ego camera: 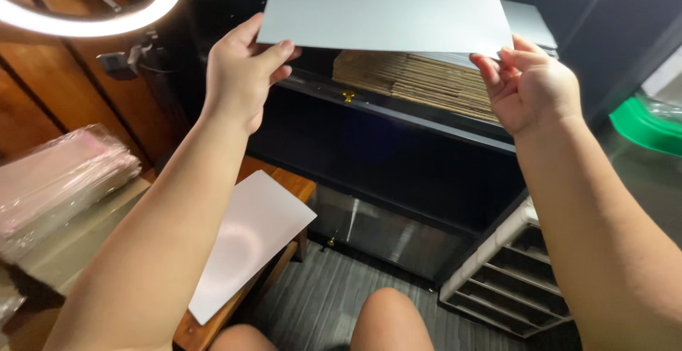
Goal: The person repeatedly picks up a small stack of white paper from a wooden stool and places it onto a larger stack on a black shelf. The action is performed one at a time in a repetitive loop.
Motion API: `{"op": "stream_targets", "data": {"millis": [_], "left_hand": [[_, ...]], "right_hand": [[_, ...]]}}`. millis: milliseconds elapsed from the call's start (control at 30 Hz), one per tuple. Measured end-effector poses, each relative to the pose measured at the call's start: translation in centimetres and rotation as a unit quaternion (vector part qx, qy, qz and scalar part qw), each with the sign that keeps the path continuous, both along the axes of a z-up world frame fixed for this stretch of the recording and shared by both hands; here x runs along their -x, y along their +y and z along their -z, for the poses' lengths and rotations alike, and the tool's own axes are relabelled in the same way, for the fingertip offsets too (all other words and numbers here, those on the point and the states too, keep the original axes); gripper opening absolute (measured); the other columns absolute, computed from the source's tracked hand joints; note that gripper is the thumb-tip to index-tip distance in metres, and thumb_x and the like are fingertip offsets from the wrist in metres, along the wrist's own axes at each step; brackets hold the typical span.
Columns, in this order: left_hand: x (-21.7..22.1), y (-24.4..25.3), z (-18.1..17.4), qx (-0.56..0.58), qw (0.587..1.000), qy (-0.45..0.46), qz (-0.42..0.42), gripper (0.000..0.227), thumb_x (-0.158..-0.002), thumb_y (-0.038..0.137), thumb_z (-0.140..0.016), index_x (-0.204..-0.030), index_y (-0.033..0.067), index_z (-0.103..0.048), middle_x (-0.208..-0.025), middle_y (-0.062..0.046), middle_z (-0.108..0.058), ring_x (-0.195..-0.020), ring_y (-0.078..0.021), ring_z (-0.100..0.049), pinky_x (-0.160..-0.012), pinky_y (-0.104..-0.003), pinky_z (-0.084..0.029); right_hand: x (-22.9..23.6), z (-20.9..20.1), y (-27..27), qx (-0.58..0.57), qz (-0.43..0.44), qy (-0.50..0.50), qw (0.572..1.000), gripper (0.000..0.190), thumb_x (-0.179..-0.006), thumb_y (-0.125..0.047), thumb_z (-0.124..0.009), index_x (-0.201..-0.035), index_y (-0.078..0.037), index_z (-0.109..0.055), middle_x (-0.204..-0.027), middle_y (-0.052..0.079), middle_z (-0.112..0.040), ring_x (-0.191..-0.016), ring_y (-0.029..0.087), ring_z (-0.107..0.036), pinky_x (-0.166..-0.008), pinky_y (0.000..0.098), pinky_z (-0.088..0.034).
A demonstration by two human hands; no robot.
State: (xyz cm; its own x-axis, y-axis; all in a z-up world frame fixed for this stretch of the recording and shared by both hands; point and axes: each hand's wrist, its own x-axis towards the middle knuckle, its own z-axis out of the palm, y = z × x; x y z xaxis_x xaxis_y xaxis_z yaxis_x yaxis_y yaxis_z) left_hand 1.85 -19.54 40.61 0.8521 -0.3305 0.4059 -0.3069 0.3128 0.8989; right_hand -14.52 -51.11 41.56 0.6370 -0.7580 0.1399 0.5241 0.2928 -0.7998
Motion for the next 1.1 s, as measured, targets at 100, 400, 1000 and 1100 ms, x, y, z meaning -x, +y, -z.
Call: {"op": "stream_targets", "data": {"millis": [100,400,1000,1100], "left_hand": [[-1.8,-3.8,-1.3,-0.018,1.000,0.019,-0.017,0.068,-0.089,0.009,-0.075,-0.150,-0.0015,-0.047,-0.109,-0.007,-0.076,-0.094,-0.0098,-0.079,-0.075,-0.015,-0.064],[-4.7,-12.7,-3.8,-0.054,0.993,0.096,-0.047,0.040,-0.092,0.011,-0.073,-0.131,0.0069,-0.070,-0.112,-0.006,-0.080,-0.084,-0.0059,-0.077,-0.068,-0.016,-0.060],[-7.3,-18.9,-2.7,-0.053,0.986,0.128,-0.094,0.037,-0.093,0.016,-0.072,-0.130,0.0125,-0.073,-0.135,-0.009,-0.073,-0.128,-0.0239,-0.069,-0.106,-0.033,-0.059],[-7.4,-18.8,-2.8,-0.097,0.982,0.118,-0.114,0.037,-0.093,0.022,-0.073,-0.129,0.0178,-0.074,-0.133,-0.006,-0.074,-0.122,-0.0216,-0.072,-0.096,-0.032,-0.063]], "right_hand": [[0.8,-1.2,-2.4,-0.043,0.068,0.002,0.997,0.047,-0.093,0.009,-0.053,-0.140,0.001,-0.055,-0.118,0.022,-0.073,-0.091,0.033,-0.083,-0.073,0.0315,-0.076],[0.8,-2.7,-8.2,-0.094,0.105,-0.034,0.989,0.043,-0.099,0.009,-0.040,-0.137,0.006,-0.060,-0.126,0.026,-0.072,-0.104,0.039,-0.079,-0.080,0.0402,-0.075],[-2.6,-4.5,-11.2,-0.119,0.166,-0.049,0.978,0.030,-0.088,0.020,-0.051,-0.114,0.013,-0.063,-0.108,0.028,-0.067,-0.096,0.043,-0.073,-0.077,0.0539,-0.075],[-3.2,-4.4,-11.7,-0.115,0.166,-0.046,0.978,0.035,-0.088,0.019,-0.050,-0.120,0.011,-0.062,-0.108,0.027,-0.067,-0.091,0.041,-0.075,-0.074,0.0535,-0.075]]}}
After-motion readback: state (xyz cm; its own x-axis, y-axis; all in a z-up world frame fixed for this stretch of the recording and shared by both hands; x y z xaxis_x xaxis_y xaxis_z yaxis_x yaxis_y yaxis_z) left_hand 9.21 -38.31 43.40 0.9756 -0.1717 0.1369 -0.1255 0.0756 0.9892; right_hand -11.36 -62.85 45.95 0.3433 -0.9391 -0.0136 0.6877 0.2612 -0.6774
